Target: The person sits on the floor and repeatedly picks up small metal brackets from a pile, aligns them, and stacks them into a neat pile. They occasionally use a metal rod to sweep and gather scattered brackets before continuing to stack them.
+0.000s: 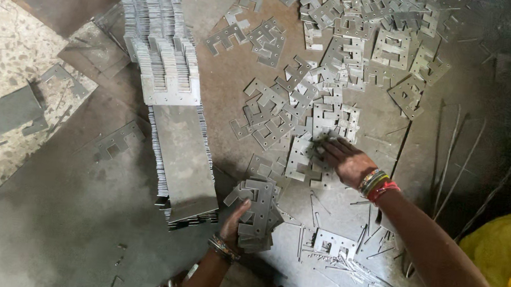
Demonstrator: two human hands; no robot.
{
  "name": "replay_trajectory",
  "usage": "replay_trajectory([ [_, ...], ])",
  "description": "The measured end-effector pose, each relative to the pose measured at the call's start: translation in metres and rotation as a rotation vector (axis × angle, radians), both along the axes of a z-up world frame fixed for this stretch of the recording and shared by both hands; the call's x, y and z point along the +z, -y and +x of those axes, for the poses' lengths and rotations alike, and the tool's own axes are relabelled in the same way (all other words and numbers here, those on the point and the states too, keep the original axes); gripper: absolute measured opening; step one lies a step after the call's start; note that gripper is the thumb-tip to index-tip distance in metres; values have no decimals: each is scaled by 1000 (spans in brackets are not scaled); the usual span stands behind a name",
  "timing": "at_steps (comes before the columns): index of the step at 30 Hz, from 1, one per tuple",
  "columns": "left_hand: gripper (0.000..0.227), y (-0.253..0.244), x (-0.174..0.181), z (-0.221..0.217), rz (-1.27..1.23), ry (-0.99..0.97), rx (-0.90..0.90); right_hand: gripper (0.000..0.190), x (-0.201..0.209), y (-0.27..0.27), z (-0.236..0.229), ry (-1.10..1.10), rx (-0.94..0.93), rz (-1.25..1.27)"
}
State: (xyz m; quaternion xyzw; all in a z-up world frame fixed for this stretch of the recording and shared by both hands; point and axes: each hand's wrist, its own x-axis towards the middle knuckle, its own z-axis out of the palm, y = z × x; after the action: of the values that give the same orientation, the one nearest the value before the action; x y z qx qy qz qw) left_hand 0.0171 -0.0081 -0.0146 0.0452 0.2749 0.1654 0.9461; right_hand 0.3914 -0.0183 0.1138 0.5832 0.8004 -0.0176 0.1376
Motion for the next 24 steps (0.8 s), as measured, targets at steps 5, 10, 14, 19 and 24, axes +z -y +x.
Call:
replay_trajectory([
  [5, 42, 7, -38, -2, -12, -9, 68, 50, 34, 16, -26, -118, -294, 104],
  [10, 39, 9, -42, 0, 38, 35, 22, 45, 76, 29, -70, -1183, -633, 1],
  [14, 47, 11, -28, -2, -35, 29, -80, 49, 64, 15, -67, -1021, -845, -137],
  [19, 31, 11, -31, -1, -72, 174, -46, 68, -16, 14, -48, -363, -1132, -23],
  [24, 29, 8, -25, 3, -60, 50, -58, 78, -82, 32, -15, -713, -1152, 253],
])
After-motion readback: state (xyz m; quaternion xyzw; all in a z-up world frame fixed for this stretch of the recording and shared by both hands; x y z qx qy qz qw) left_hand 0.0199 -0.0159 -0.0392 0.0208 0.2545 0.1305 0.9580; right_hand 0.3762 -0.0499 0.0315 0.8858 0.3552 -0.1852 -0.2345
